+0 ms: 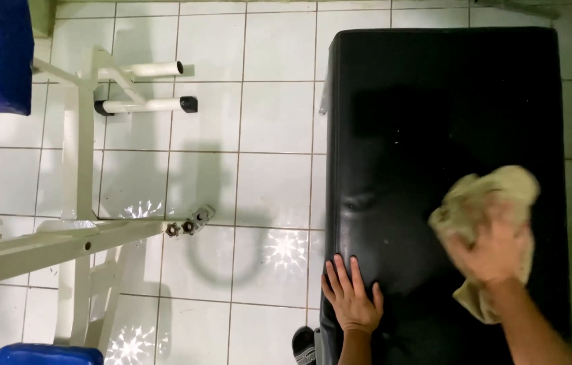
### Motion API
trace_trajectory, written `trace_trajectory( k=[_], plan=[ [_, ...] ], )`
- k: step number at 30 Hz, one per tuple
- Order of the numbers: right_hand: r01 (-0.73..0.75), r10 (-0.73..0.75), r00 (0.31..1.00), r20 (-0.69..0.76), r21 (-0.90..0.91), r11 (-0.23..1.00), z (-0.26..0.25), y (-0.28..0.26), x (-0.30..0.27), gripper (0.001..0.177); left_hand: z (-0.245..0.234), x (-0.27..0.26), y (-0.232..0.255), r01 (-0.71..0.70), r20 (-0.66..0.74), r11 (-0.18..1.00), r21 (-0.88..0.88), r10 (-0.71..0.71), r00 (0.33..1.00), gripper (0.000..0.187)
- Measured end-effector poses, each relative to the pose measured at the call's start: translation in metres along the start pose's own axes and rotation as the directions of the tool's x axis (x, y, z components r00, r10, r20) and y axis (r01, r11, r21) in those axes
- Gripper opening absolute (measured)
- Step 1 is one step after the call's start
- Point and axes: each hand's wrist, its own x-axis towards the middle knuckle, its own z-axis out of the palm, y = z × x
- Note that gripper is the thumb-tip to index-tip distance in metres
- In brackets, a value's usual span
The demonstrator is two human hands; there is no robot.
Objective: Cleaning various gym machines and benches using a cloth.
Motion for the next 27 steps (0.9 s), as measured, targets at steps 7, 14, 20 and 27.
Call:
trace_trajectory(
  k=[7, 14, 20, 27],
  plan=[
    [-0.58, 0.507, 0.793, 0.337, 0.163, 0.798, -0.007, -0.048, 0.091, 0.096, 0.002, -0.001, 0.001, 0.019, -0.01, 0.999, -0.025, -0.02, 1.0, 0.082],
    [0.066, -0.074, 0.996, 0.059, 0.125, 0.99, -0.033, -0.147, 0.038, 0.077, 0.004, -0.003, 0.001, 0.016, -0.065, 0.999, -0.043, -0.019, 0.998, 0.084],
    [0.044, -0.052, 0.997, 0.055, 0.138, 0.989, -0.04, -0.088, -0.025, 0.083, 0.007, -0.004, -0.001, 0.011, -0.058, 1.0, -0.028, -0.013, 0.998, 0.084],
    [-0.37, 0.361, 0.912, 0.193, 0.013, 0.929, -0.026, -0.04, 0.082, 0.082, 0.008, -0.003, 0.0, 0.027, -0.054, 1.0, 0.012, -0.026, 0.998, 0.084]
  ],
)
